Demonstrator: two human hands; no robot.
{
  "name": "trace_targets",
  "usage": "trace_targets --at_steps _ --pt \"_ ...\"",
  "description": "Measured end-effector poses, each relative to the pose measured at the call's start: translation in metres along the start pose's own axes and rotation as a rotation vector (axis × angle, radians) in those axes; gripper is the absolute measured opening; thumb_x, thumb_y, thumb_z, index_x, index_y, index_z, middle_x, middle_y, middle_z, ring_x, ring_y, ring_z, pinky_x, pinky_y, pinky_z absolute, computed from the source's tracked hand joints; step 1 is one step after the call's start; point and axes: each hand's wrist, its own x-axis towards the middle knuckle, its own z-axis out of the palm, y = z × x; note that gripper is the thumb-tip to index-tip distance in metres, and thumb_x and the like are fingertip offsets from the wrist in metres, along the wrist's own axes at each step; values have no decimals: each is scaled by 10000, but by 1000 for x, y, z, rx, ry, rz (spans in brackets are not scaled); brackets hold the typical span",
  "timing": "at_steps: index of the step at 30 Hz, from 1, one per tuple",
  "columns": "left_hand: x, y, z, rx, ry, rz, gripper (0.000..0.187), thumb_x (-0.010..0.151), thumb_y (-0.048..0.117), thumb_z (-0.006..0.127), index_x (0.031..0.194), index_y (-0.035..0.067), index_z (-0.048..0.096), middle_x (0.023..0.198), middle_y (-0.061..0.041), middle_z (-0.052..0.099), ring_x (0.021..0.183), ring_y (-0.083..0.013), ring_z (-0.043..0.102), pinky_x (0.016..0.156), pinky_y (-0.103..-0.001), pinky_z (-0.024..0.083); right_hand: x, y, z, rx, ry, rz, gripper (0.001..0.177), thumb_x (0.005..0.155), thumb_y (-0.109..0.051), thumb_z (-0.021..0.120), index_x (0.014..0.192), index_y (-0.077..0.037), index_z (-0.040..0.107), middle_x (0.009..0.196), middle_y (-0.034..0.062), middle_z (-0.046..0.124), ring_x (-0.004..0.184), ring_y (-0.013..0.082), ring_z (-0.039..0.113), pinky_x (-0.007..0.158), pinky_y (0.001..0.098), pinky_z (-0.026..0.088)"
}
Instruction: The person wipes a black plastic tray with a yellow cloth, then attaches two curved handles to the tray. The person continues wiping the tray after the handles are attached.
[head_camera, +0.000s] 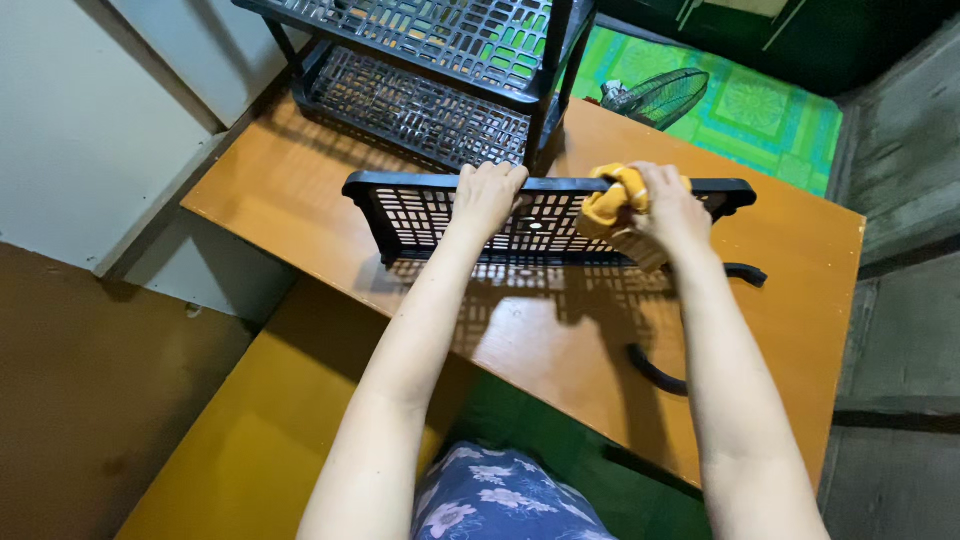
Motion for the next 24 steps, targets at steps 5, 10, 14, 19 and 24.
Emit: trace_targets --at_steps 5,10,14,19,24 --pt "-1 2 0 19 26 -7 295 772 302 828 954 185 629 861 -2 661 862 -253 655 736 -458 435 1 35 2 114 97 -42 730 770 -238 830 1429 -234 515 1377 112 549 1202 382 614 933 504 538" --pt "1 -1 9 60 42 24 276 801 252 796 1026 198 646 883 5 662 866 -245 652 718 -458 432 1 -43 25 207 140 -211 854 693 -488 919 1375 -154 527 1259 153 567 1150 398 629 963 487 547" --pt "-3 -6 15 75 -14 14 278 800 218 760 1058 202 658 902 11 673 867 -240 654 729 -450 438 4 -119 54 148 14 -32 748 815 -445 828 1431 -224 465 1302 157 516 883 428 695 704 549 575" --pt "3 -7 10 78 -32 20 165 894 239 751 1027 207 659 917 17 683 880 -238 657 730 -460 433 5 -98 42 112 59 -115 637 833 -319 823 1382 -295 501 1269 84 544 871 419 704 699 546 571" --pt "6 -1 -4 34 -94 -10 283 807 341 803 976 173 651 887 -16 685 879 -273 658 736 -472 431 6 -45 33 104 33 9 656 827 -225 810 1394 -319 493 1302 55 545 926 380 707 718 526 578"
